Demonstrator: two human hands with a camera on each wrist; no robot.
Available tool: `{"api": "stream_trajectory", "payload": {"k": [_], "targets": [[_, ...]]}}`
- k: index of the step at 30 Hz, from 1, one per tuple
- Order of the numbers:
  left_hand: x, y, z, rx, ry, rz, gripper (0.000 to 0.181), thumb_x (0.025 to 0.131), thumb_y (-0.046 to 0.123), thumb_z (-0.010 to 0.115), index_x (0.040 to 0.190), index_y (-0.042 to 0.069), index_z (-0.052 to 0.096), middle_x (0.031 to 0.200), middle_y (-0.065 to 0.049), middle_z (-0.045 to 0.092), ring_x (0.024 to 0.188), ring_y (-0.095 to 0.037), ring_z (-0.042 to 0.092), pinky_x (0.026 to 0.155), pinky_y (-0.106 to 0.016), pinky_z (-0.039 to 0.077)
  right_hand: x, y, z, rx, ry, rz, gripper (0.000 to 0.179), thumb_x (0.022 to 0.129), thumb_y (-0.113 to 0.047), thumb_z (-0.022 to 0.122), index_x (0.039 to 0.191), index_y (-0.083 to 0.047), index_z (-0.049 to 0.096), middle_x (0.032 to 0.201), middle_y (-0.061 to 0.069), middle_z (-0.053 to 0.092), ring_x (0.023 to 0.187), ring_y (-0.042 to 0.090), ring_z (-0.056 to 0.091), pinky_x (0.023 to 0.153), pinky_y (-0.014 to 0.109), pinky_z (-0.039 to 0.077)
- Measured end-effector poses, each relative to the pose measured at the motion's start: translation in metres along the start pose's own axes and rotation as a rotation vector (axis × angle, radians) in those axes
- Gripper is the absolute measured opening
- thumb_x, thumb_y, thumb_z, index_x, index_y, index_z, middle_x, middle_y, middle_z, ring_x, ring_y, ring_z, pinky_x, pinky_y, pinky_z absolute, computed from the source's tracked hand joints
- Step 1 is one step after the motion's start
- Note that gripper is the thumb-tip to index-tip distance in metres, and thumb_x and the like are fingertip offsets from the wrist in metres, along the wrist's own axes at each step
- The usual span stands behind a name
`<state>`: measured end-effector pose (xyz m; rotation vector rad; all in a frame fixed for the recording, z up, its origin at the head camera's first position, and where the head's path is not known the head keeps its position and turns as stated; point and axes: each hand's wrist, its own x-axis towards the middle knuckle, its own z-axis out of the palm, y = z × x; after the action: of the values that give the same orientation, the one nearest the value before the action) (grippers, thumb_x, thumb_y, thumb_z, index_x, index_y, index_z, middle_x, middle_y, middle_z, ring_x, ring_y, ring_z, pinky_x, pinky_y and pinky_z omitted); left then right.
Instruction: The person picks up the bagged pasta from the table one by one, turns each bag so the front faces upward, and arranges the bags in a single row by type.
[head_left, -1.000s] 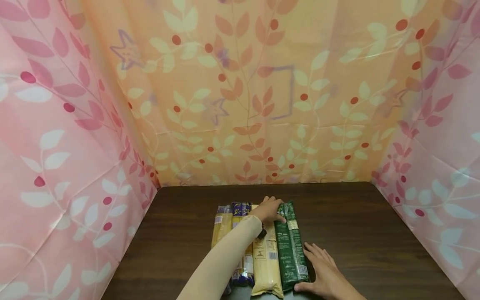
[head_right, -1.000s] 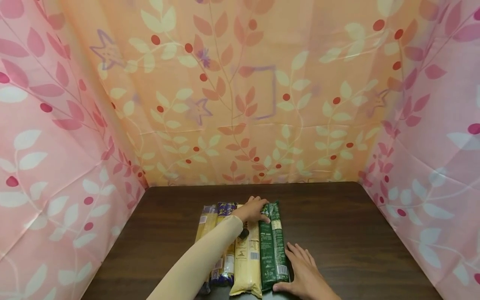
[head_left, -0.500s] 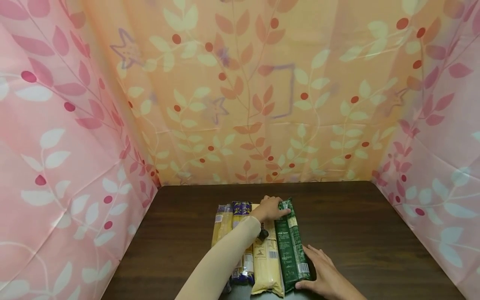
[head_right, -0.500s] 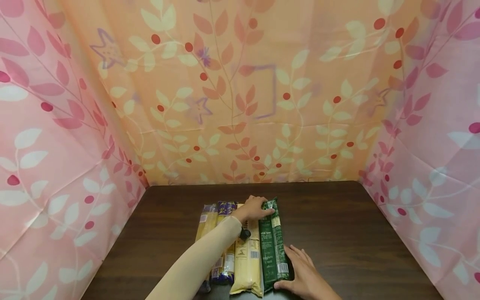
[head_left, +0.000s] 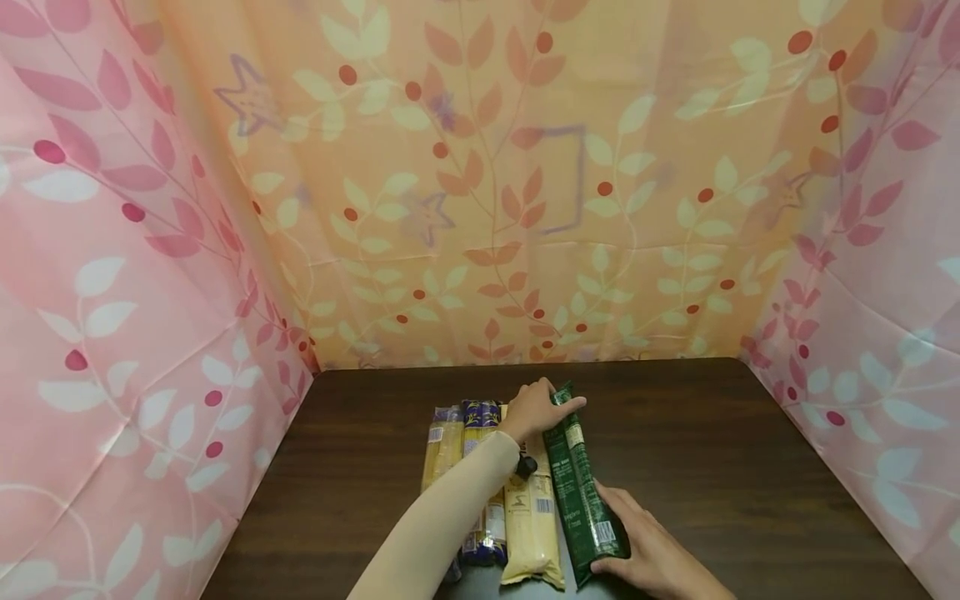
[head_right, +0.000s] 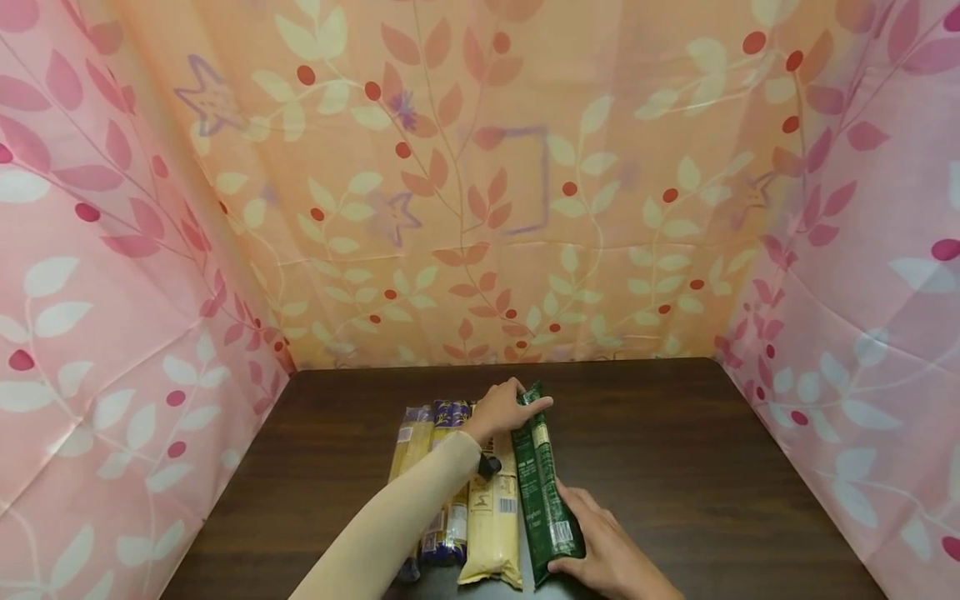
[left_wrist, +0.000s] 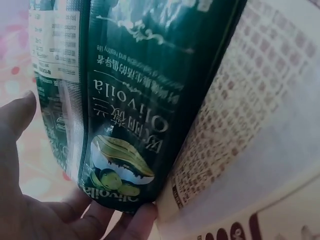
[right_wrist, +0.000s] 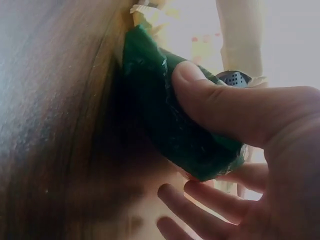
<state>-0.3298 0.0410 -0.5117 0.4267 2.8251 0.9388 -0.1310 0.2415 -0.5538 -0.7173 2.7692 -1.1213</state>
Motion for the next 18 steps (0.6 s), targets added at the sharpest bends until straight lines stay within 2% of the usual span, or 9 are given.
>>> {"api": "stream_trajectory", "payload": {"k": [3,6,9,11,14,16,18], "targets": [[0.000,-0.002,-0.002,-0.017,0.006,-0.007,0.087,0.096,0.081,0.057,0.144,0.009,0.060,0.134,-0.011,0.067,0.125,-0.032,0.062,0.101,-0.054,0.053,-0.001,-0.001,0.000,0.005,0.004,-0.044,0.107,0.091,-0.050,0.085,0.171,-0.011,0.027,0.152,0.016,0.047,0.128,0.039,0.060,0.087,0.036,0.058],[0.001,-0.007,-0.005,-0.048,0.000,0.001,0.081,0.097,0.076,0.061,0.142,0.009,0.060,0.126,-0.010,0.068,0.110,-0.029,0.066,0.096,-0.052,0.054,-0.001,-0.002,0.000,0.012,0.017,-0.076,0.105,0.091,-0.047,0.086,0.171,-0.011,0.027,0.152,0.016,0.046,0.129,0.036,0.059,0.086,0.032,0.058],[0.001,-0.012,-0.008,-0.103,-0.015,0.012,0.069,0.100,0.068,0.066,0.137,0.010,0.059,0.110,-0.007,0.068,0.089,-0.024,0.068,0.082,-0.047,0.056,0.000,-0.002,0.000,0.063,0.017,-0.089,0.107,0.091,-0.040,0.087,0.172,-0.009,0.025,0.152,0.021,0.044,0.131,0.043,0.056,0.087,0.039,0.059],[0.000,-0.016,-0.010,-0.158,-0.030,0.018,0.062,0.102,0.062,0.067,0.135,0.010,0.058,0.098,-0.006,0.067,0.077,-0.024,0.068,0.073,-0.043,0.055,0.001,-0.002,0.000,0.124,0.004,-0.082,0.110,0.092,-0.035,0.088,0.172,-0.007,0.019,0.155,0.029,0.040,0.130,0.053,0.054,0.088,0.048,0.061],[-0.001,-0.022,-0.012,-0.241,-0.054,0.027,0.054,0.104,0.056,0.068,0.132,0.011,0.056,0.090,-0.007,0.066,0.070,-0.025,0.067,0.063,-0.037,0.052,0.002,-0.001,0.000,0.215,-0.021,-0.053,0.116,0.092,-0.029,0.088,0.174,-0.008,0.009,0.162,0.040,0.029,0.129,0.064,0.051,0.088,0.061,0.058],[-0.001,-0.026,-0.014,-0.297,-0.062,0.030,0.051,0.104,0.053,0.068,0.130,0.011,0.055,0.090,-0.012,0.068,0.068,-0.026,0.066,0.061,-0.036,0.050,0.002,0.001,0.001,0.260,-0.030,-0.033,0.118,0.093,-0.028,0.087,0.174,-0.012,0.004,0.167,0.041,0.020,0.131,0.068,0.048,0.091,0.066,0.056],[-0.001,-0.029,-0.015,-0.337,-0.054,0.028,0.048,0.105,0.052,0.068,0.127,0.013,0.054,0.100,-0.016,0.069,0.067,-0.025,0.062,0.061,-0.036,0.049,0.002,0.003,0.002,0.296,-0.023,-0.015,0.118,0.094,-0.028,0.087,0.175,-0.016,0.002,0.170,0.039,0.017,0.138,0.065,0.043,0.095,0.067,0.053]]}}
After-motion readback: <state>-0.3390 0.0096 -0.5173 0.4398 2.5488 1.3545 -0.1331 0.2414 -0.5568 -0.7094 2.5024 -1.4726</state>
